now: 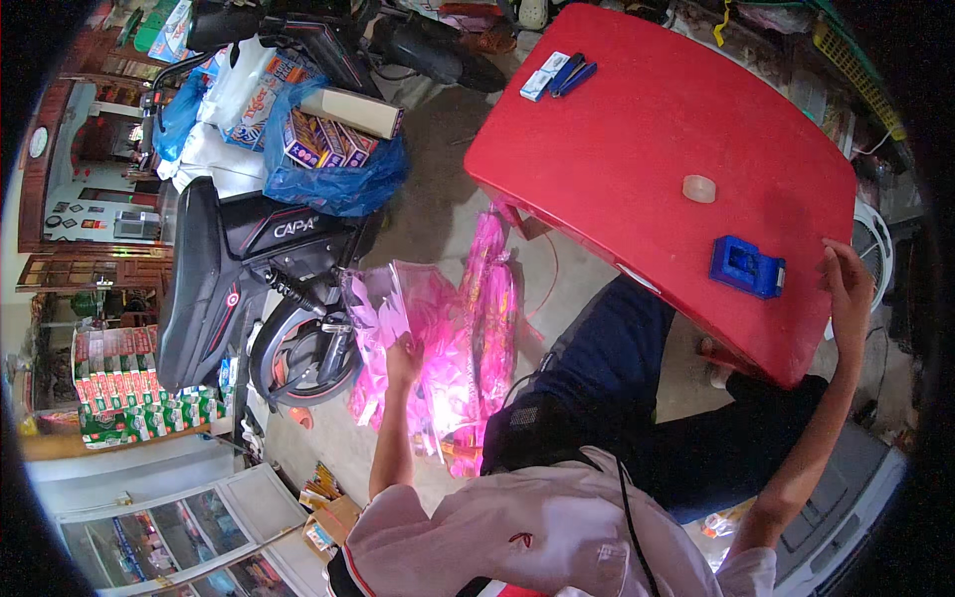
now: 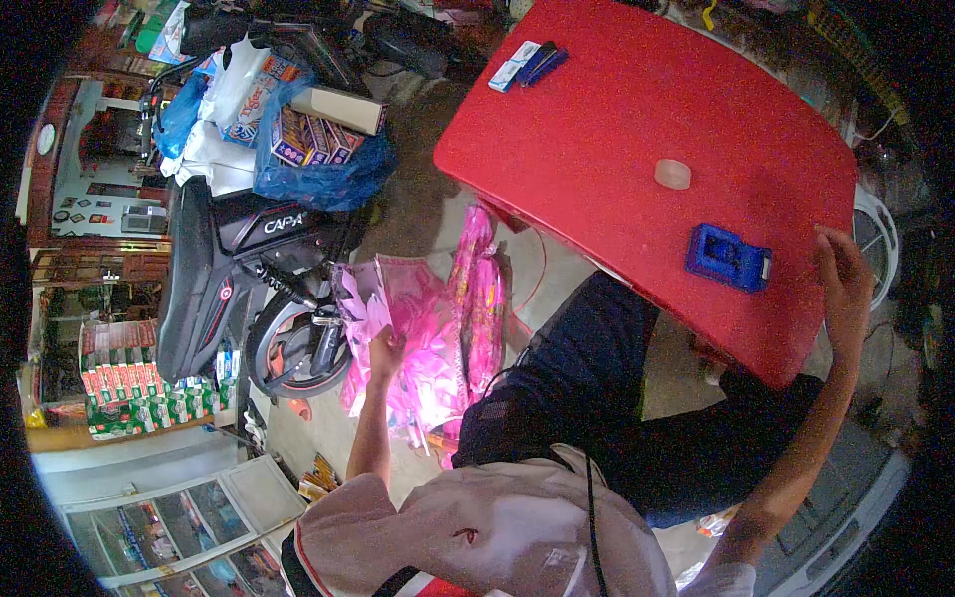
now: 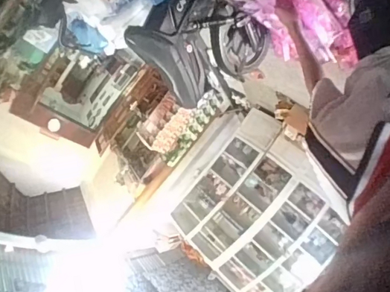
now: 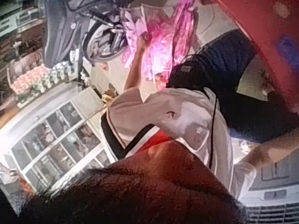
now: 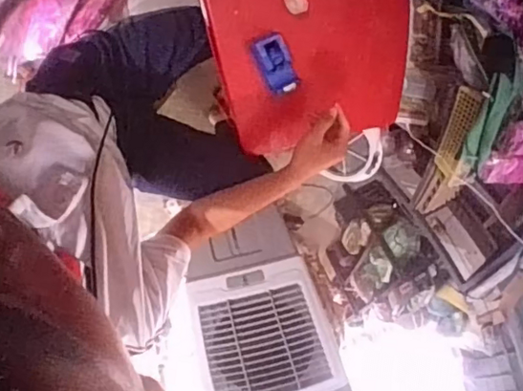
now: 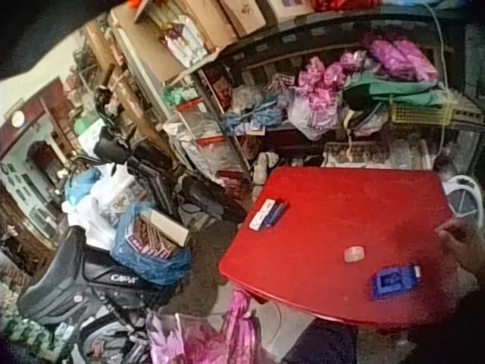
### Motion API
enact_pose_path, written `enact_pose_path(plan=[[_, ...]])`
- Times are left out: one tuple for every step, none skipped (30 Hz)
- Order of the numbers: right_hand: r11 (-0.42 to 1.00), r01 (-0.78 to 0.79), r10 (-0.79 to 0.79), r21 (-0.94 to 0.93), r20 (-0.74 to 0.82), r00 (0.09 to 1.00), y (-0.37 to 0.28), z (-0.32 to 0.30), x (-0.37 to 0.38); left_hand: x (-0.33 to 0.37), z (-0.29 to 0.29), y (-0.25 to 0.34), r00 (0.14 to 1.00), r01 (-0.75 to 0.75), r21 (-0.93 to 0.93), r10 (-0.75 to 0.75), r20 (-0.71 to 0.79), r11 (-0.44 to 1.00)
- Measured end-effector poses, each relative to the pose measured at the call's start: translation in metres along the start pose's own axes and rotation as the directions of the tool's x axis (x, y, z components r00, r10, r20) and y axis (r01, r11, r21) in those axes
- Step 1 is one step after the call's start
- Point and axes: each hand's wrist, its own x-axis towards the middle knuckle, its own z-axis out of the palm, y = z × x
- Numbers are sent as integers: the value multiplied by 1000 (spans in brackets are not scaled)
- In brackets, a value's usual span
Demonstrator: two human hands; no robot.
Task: The person organizes and packages pink plastic decorative items at a red table, using a tape dispenser to seal the packages.
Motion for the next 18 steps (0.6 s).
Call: enact_pose_path(plan=[[1000, -5, 5, -11, 5, 1000, -2, 1, 0, -1, -6, 9, 1000, -2, 1, 2, 27, 1000], [1000, -8, 8, -13, 6, 1000, -3, 1, 0, -1, -13, 14, 999, -8, 8, 7, 46, 1000], [1000, -6, 6, -5, 0, 1000, -3, 1, 0, -1, -18, 15, 999, -14, 12, 13, 39, 1000], [1000, -4, 4, -6, -2, 1000, -3, 0, 0, 0, -25, 17, 999, -40, -90, 42, 18, 995], [1000, -3, 3, -7, -4, 1000, -3, 0, 1, 3, -32, 20, 998, -69, -190, 69, -4, 979], [1000, -8, 8, -14, -15, 1000, -1, -2, -1, 6, -38, 41, 999, -46, -166, 48, 6, 985], [999, -47, 47, -18, -3, 999, 1, -5, -2, 9, -49, 65, 998, -54, -168, 57, 9, 984], [997, -81, 81, -14, 13, 997, 4, -6, -1, 11, -63, 87, 997, -73, -181, 78, 18, 981], [997, -78, 78, -11, 2, 997, 12, -7, 0, 15, -70, 101, 994, -97, -201, 105, 28, 975], [1000, 9, -10, -17, -48, 999, 24, -7, 0, 19, -75, 105, 988, -110, -180, 128, 90, 978], [995, 95, -97, -22, -92, 991, 20, -3, -1, 19, -79, 111, 987, -120, -176, 136, 84, 977], [995, 96, -97, -17, -103, 990, 15, -4, -1, 20, -82, 118, 970, -240, -71, 242, 24, 968], [997, 65, -67, -52, -35, 997, 7, -7, -2, 20, -85, 127, 936, -350, 41, 351, -24, 936], [996, 36, -34, -83, 33, 999, -7, -4, -2, 13, -91, 142, 951, -306, 2, 306, -33, 952], [996, 35, -33, -81, 20, 999, -15, -3, -4, 11, -93, 143, 947, -319, 3, 319, -36, 948], [998, 14, -13, -60, 6, 1000, -22, -2, -6, 9, -96, 143, 925, -373, 45, 375, -59, 927], [999, -6, 6, -42, -8, 1000, -25, -4, -7, 8, -97, 145, 899, -424, 86, 431, -80, 901], [999, -5, 4, -42, -21, 1000, -22, -6, -9, 7, -100, 148, 948, -319, -7, 319, -19, 948]])
